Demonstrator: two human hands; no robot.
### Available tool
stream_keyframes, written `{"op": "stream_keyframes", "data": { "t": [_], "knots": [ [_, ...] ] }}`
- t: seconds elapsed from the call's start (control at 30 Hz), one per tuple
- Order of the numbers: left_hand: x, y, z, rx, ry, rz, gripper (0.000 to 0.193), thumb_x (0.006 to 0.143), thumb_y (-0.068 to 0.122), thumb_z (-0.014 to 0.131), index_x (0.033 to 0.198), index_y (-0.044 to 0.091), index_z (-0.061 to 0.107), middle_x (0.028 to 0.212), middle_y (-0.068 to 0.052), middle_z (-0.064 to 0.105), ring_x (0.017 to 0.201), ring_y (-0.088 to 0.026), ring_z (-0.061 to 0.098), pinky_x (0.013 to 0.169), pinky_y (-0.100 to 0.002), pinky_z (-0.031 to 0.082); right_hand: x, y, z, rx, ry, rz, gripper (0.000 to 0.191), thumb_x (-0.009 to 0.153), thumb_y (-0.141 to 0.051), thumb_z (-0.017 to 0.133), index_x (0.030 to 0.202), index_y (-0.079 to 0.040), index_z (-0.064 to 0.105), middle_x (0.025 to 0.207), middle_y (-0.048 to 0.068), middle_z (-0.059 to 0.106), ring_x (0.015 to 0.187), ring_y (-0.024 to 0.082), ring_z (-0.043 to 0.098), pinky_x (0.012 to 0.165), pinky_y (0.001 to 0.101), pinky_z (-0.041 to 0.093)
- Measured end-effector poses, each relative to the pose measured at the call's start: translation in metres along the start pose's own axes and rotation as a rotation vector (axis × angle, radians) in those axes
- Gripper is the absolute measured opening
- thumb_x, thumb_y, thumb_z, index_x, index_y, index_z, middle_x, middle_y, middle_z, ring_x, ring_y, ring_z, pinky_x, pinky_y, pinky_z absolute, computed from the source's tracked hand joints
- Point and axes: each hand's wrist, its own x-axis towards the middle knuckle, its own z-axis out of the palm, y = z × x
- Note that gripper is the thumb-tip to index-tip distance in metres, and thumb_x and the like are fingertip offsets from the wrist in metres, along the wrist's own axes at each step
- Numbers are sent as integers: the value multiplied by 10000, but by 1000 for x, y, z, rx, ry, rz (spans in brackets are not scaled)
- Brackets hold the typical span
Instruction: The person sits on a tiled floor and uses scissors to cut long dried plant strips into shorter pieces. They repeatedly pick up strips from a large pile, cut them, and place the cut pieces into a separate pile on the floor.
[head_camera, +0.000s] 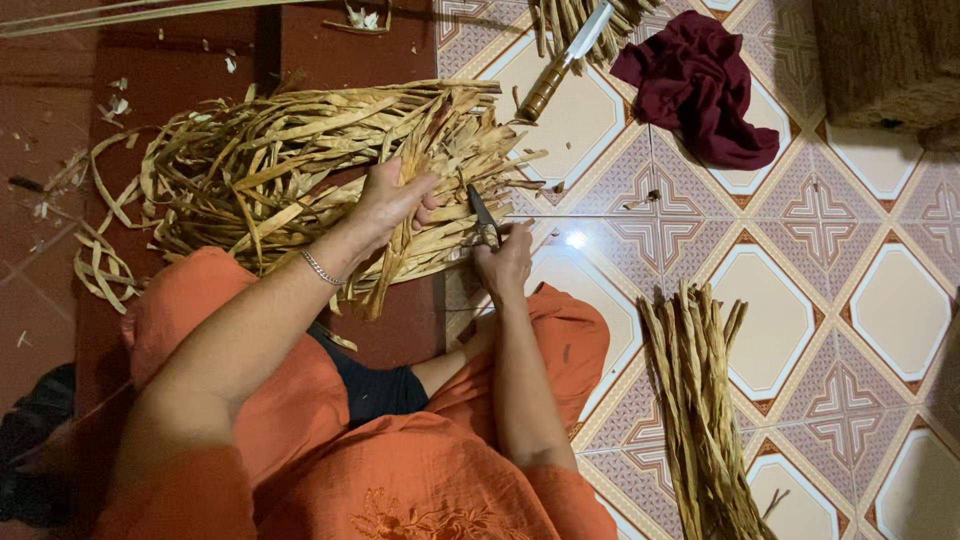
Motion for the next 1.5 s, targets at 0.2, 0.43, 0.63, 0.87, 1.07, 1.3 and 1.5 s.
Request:
{"op": "stream_keyframes", "data": {
  "t": [0.2, 0.43, 0.63, 0.87, 1.07, 1.3, 1.5],
  "knots": [
    [11, -8, -1, 44, 28, 119, 225, 954, 142, 677, 1100, 3, 577, 787, -78, 651, 575, -111, 634, 451, -244, 544, -3, -16, -30, 725, -285, 177, 868, 800, -562, 736, 1470, -63, 502, 918, 49, 621, 753, 148, 579, 601, 330, 495],
    [9, -19, 7, 147, -4, 106, 175, 990, 166, 660, 1089, 35, 601, 724, -68, 664, 489, -101, 598, 397, -230, 488, -20, -24, -34, 1024, -646, -76, 940, 987, -748, 363, 1581, -19, 378, 905, 3, 559, 722, 103, 519, 630, 266, 449],
    [10, -33, 12, 218, -84, 134, 164, 948, 179, 701, 1058, 67, 651, 707, -50, 672, 472, -76, 586, 391, -208, 499, -25, -17, -33, 894, -580, -179, 773, 1071, -608, 331, 1529, 6, 441, 801, -17, 499, 605, 80, 440, 536, 250, 406],
    [13, -36, 18, 296, -80, 86, 185, 935, 196, 728, 1033, 56, 659, 693, -46, 679, 487, -73, 587, 405, -210, 503, -32, -13, -22, 888, -459, -58, 686, 1085, -538, 395, 1333, 72, 588, 669, -24, 451, 534, 88, 421, 479, 254, 357],
    [4, -23, 31, 292, -121, 29, 359, 916, 251, 723, 1224, 112, 601, 702, -22, 649, 532, -77, 605, 470, -215, 540, -41, -26, -28, 739, -322, 0, 747, 1039, -608, 309, 1164, 32, 675, 518, -21, 456, 411, 83, 438, 391, 258, 327],
    [0, -12, 14, 311, -29, 26, 367, 987, 310, 622, 1273, 81, 601, 764, -25, 644, 539, -79, 577, 462, -218, 523, -11, 8, -36, 853, -132, 175, 649, 1073, -557, 389, 1211, 4, 683, 558, -20, 403, 434, 94, 341, 407, 277, 270],
    [33, -10, -29, 333, 233, -62, 299, 885, 235, 803, 1015, 65, 594, 873, -57, 620, 555, -68, 538, 452, -186, 503, -5, 37, -12, 281, 18, -19, 515, 1024, -488, 592, 1254, -32, 653, 977, 132, 740, 899, 258, 719, 776, 388, 552]
  ]
}}
